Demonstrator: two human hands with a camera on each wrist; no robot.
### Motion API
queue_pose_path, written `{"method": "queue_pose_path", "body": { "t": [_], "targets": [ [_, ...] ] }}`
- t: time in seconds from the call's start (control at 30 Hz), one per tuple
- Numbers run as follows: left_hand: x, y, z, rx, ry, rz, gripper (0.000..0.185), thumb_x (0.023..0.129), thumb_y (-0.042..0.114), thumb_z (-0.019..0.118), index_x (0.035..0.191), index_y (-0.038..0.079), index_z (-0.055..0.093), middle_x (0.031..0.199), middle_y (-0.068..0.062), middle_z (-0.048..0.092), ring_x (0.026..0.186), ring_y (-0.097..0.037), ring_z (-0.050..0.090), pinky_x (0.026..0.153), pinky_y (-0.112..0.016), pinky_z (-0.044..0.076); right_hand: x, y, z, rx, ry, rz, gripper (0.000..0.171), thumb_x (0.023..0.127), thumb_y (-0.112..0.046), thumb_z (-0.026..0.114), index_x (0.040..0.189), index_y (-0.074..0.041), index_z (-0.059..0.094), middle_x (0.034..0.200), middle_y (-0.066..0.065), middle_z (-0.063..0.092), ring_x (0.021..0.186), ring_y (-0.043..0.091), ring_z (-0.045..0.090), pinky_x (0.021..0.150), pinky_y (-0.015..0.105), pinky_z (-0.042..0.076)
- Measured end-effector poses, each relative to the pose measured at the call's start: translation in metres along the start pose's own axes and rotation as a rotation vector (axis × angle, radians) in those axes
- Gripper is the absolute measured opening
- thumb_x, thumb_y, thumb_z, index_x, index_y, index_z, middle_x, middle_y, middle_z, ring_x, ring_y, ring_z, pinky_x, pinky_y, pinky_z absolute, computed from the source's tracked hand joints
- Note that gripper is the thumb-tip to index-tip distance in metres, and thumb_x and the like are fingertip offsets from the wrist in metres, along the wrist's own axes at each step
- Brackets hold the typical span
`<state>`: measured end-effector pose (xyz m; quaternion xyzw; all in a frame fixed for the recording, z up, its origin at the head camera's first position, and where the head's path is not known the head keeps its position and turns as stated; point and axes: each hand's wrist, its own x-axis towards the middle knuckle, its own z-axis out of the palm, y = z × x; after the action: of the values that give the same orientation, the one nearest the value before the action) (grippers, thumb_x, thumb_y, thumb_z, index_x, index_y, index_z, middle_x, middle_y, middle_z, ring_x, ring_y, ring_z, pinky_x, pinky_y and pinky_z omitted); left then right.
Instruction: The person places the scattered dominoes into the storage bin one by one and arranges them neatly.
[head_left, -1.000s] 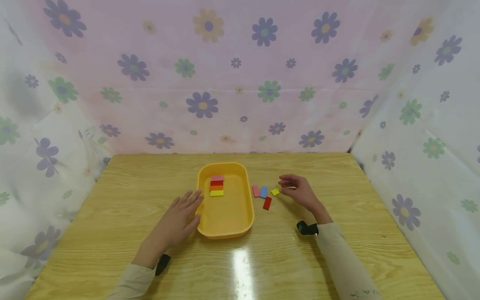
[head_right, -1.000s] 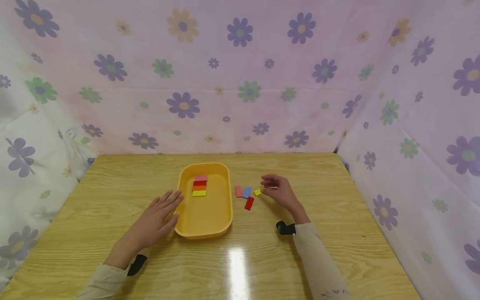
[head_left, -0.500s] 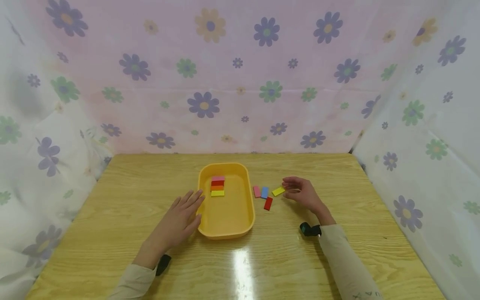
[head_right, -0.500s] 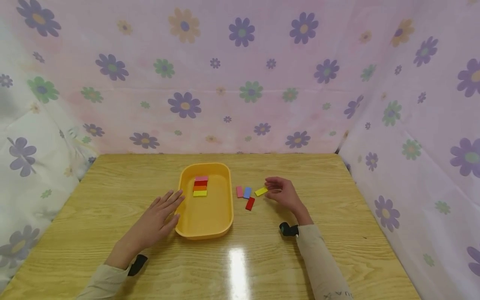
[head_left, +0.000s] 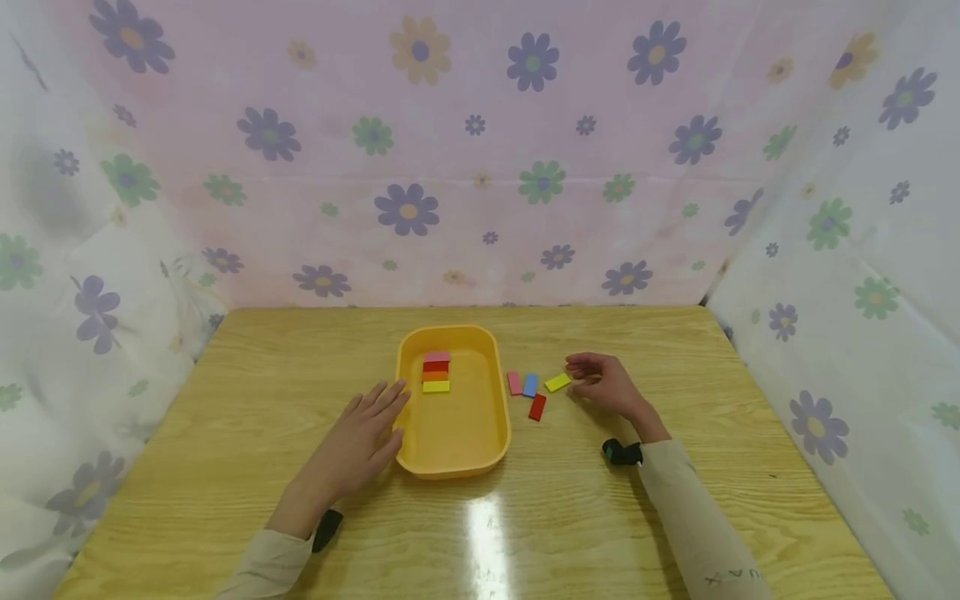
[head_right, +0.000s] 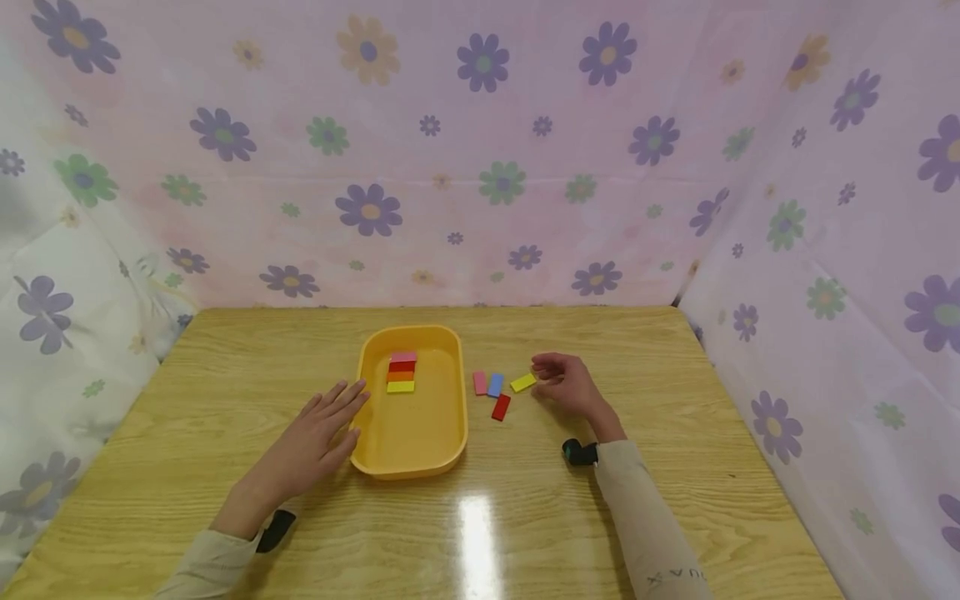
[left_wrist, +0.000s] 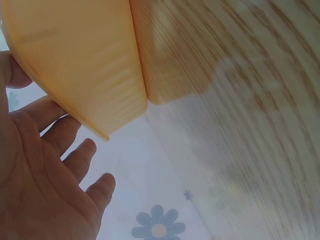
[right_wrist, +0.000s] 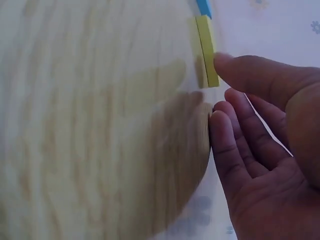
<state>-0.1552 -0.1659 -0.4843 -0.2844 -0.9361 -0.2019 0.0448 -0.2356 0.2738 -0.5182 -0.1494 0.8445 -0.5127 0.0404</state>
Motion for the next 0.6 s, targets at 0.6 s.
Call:
{"method": "queue_pose_path", "body": {
  "t": [0.6],
  "targets": [
    [0.0, -0.001, -0.001, -0.016, -0.011, -0.009, 0.056, 0.103, 0.022, 0.056, 0.154, 0.001, 0.043, 0.163, -0.013, 0.035, 0.151, -0.04, 0.029, 0.122, -0.063, 0.021, 0.013, 0.003, -0.009, -0.22, -0.126, -0.042, 0.022, 0.088, -0.005, 0.078, 0.109, 0.002, 0.076, 0.102, 0.016, 0.067, 0.085, 0.019, 0.058, 0.074, 0.026, 0.051]
  ]
}}
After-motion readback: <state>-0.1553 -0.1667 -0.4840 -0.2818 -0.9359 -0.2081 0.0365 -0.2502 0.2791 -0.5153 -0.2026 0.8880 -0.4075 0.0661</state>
